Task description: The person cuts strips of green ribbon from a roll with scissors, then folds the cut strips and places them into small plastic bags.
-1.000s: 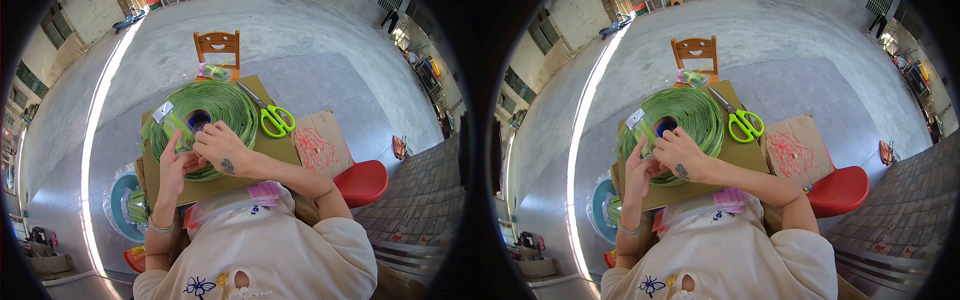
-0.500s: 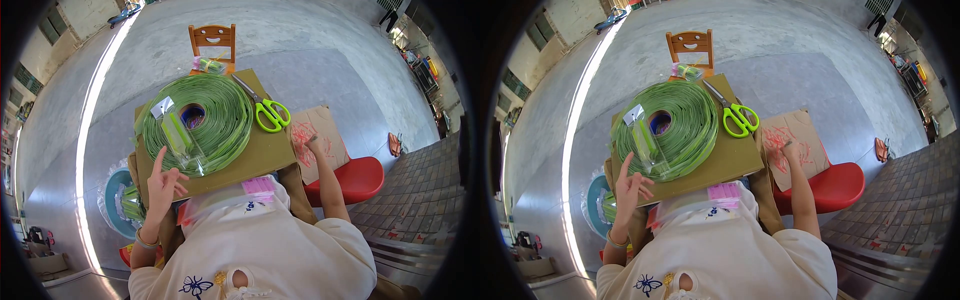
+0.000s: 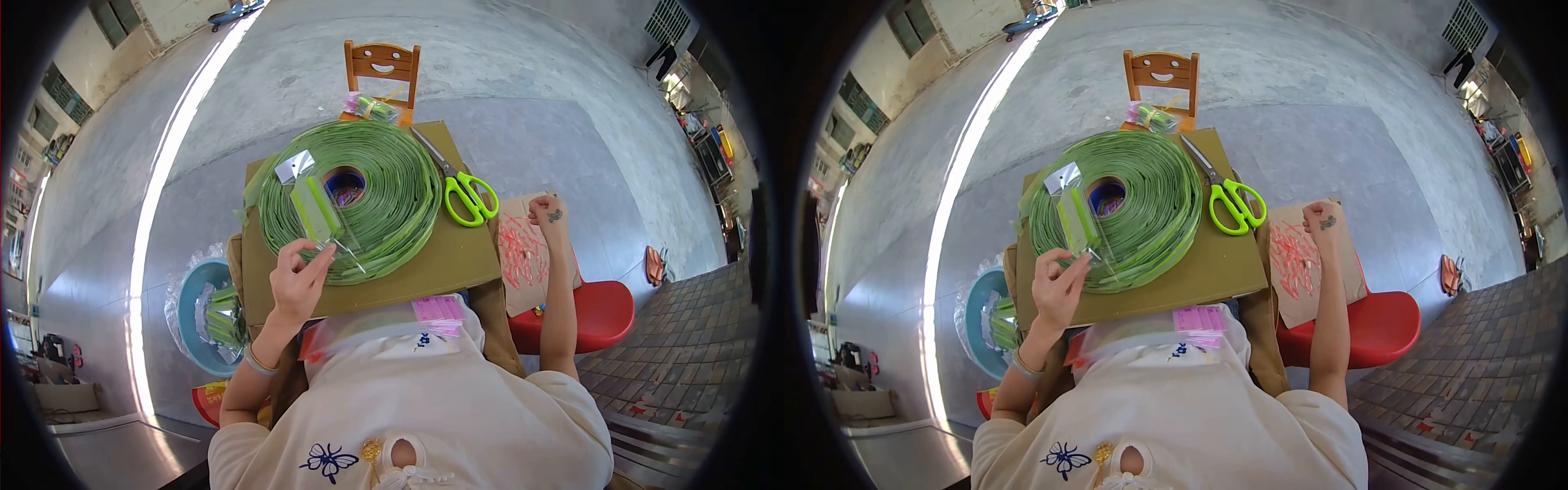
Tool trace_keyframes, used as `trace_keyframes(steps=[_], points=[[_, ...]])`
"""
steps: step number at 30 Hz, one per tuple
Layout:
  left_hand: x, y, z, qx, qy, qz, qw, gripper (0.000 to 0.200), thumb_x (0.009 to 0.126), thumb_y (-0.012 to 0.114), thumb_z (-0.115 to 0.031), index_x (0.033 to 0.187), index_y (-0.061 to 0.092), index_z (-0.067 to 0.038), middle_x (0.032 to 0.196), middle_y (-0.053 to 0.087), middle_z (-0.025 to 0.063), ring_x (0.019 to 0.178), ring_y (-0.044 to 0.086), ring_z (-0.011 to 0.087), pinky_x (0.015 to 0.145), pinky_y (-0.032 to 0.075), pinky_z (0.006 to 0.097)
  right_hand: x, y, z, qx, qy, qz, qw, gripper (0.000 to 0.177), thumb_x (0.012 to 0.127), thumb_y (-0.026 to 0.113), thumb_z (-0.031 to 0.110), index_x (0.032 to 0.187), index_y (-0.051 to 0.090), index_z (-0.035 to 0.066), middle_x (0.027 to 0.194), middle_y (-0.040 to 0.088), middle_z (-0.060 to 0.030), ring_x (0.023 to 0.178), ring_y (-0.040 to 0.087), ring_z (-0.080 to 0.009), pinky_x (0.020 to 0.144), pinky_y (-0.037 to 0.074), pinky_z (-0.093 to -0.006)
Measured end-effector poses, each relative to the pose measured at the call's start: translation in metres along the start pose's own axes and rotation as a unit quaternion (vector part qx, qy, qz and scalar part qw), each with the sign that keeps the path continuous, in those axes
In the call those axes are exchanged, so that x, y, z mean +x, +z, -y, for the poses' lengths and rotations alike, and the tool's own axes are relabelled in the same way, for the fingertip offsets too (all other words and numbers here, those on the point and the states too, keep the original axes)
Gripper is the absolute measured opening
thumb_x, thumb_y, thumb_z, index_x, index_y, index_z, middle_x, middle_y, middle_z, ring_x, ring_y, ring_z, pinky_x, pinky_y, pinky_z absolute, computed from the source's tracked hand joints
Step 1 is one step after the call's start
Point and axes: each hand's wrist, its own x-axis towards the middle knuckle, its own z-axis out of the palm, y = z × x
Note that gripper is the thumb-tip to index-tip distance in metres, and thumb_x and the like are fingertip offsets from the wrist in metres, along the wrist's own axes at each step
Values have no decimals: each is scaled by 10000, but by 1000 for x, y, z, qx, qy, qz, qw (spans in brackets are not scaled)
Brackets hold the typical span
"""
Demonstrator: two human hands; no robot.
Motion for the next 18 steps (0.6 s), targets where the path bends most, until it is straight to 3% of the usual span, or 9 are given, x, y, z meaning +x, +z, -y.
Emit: trace_keyframes(steps=[1,3,5,7,9,11,14,18], points=[[0,2,5,2,20,-18,1000,353,624,679,82,932,679,-91,917,517,64,427,385,86,391,342,236,-6,8,31,25,-56,-4,998,170,797,592,90,854,606,-69,705,617,-84,595,597,-112,563,507,-228],[4,3,8,-24,8,-58,998,279,639,667,96,858,687,-75,1016,571,115,457,490,105,410,394,226,-40,32,108,67,-143,11,987,151,829,564,79,889,612,-51,704,623,-72,609,593,-105,575,488,-202],[8,1,5,-58,14,-94,994,239,651,666,94,844,671,-46,1035,601,150,514,569,129,444,442,218,-68,70,135,125,-211,95,965,175,799,587,7,970,595,-24,855,630,-85,659,603,-114,601,499,-209],[5,-3,1,-85,28,-85,992,205,665,661,92,839,644,-16,1024,615,175,600,621,167,501,481,225,-116,97,173,106,-367,185,905,318,756,614,-43,1063,563,21,1056,580,-92,732,611,-128,644,515,-235],[1,-7,-4,-118,35,-73,990,191,677,658,87,846,620,6,1005,627,187,661,651,196,542,506,235,-145,123,184,116,-463,248,843,404,720,632,-54,1100,542,52,1152,515,-99,781,616,-176,679,523,-262],[-1,-11,-10,-157,33,-59,985,196,688,658,80,865,600,18,979,636,185,697,659,214,567,516,248,-158,146,186,112,-553,216,797,395,698,648,-90,1072,567,9,1084,562,-131,816,620,-195,661,531,-268],[-1,-14,-15,-158,43,-77,984,201,690,671,58,869,593,9,983,638,174,723,662,218,569,517,252,-155,161,174,115,-614,207,753,273,687,665,-28,948,598,17,964,581,-122,784,618,-239,650,533,-283],[-2,-16,-13,-101,74,-41,991,186,674,695,36,815,580,0,978,641,165,705,659,214,561,519,250,-159,159,170,141,-591,194,770,193,676,691,-10,850,610,11,886,603,-127,783,625,-229,637,535,-284]])
